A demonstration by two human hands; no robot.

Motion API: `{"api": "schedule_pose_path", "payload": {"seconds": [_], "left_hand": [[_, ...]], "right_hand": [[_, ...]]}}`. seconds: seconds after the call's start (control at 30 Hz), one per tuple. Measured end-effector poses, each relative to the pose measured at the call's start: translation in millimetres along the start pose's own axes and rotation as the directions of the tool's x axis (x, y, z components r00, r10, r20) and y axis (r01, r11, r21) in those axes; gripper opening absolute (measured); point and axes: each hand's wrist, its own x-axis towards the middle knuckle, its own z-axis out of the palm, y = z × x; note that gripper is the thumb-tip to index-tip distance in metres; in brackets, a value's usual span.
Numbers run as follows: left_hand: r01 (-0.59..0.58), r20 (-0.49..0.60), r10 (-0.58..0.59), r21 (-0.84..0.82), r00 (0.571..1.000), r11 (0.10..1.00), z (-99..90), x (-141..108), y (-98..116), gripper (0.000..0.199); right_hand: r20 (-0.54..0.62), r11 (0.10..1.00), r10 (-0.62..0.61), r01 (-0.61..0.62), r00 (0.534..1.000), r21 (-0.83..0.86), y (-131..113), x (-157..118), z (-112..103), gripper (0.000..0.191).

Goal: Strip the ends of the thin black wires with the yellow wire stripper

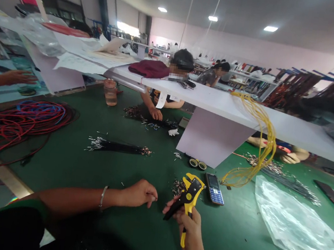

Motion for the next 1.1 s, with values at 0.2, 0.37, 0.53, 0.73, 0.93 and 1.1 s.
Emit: {"api": "schedule_pose_path", "payload": {"seconds": [0.2,0.37,0.53,0.73,0.93,1.1], "left_hand": [[0.034,-0.108,-0.038,-0.035,0.993,0.999,-8.1,8,-5,0.021],[0.057,-0.178,-0.071,-0.082,0.982,0.995,-22.6,18,2,0.026],[-0.012,-0.266,-0.039,-0.191,0.963,0.982,-26.9,23,19,0.026],[-0.023,-0.280,-0.028,-0.177,0.960,0.984,-24.7,27,32,0.023],[-0.064,-0.300,0.026,-0.114,0.953,0.991,-19.3,30,39,0.018],[-0.073,-0.273,0.060,-0.038,0.960,0.997,-14.9,24,43,0.018]], "right_hand": [[0.002,1.000,0.006,-0.006,1.000,-0.020,0,3,-5,0.035],[0.006,1.000,-0.006,0.006,1.000,-0.014,0,2,-3,0.037],[0.040,0.999,0.034,-0.034,0.999,-0.008,2,4,-2,0.040],[0.075,0.997,0.057,-0.060,0.996,0.037,6,6,-5,0.044],[0.095,0.997,0.048,-0.053,0.994,0.057,1,6,-7,0.049],[0.097,0.996,0.054,-0.060,0.994,0.065,0,8,-10,0.052]]}}
